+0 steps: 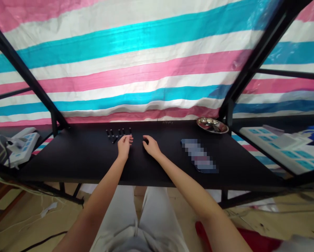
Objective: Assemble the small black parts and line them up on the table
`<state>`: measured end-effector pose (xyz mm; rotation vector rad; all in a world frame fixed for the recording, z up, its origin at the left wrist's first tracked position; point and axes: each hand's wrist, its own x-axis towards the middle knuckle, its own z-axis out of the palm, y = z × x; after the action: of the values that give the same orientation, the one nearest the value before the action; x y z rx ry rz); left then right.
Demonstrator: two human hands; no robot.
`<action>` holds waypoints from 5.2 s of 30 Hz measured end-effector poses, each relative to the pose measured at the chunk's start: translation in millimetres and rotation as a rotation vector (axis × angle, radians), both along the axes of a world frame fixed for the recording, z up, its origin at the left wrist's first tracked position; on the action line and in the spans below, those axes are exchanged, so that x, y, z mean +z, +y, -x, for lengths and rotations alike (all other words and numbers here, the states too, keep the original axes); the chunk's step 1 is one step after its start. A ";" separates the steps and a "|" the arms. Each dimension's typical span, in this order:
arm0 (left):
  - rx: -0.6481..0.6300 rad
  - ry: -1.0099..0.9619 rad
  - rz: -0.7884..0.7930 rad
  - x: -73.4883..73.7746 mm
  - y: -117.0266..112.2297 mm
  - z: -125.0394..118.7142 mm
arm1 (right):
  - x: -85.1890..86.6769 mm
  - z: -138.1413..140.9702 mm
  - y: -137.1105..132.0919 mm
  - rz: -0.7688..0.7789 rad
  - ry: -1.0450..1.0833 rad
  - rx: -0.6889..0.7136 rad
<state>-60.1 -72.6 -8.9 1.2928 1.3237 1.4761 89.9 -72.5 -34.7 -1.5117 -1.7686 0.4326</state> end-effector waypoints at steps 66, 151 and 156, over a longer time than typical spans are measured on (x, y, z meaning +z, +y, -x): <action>-0.205 -0.063 -0.054 8.4 -9.8 -5.3 | 29.7 30.9 -16.5 -0.146 0.364 -0.006; -0.215 0.596 -0.283 9.5 -22.3 -3.9 | 11.4 -49.3 109.9 0.024 -0.114 -0.217; -0.231 0.671 -0.307 6.7 -19.8 -3.9 | 7.9 -46.8 124.2 0.069 -0.135 -0.231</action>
<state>-56.2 -92.3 -2.2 2.1943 1.3066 1.1492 136.7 51.7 -26.8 -1.8065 -1.6685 0.2836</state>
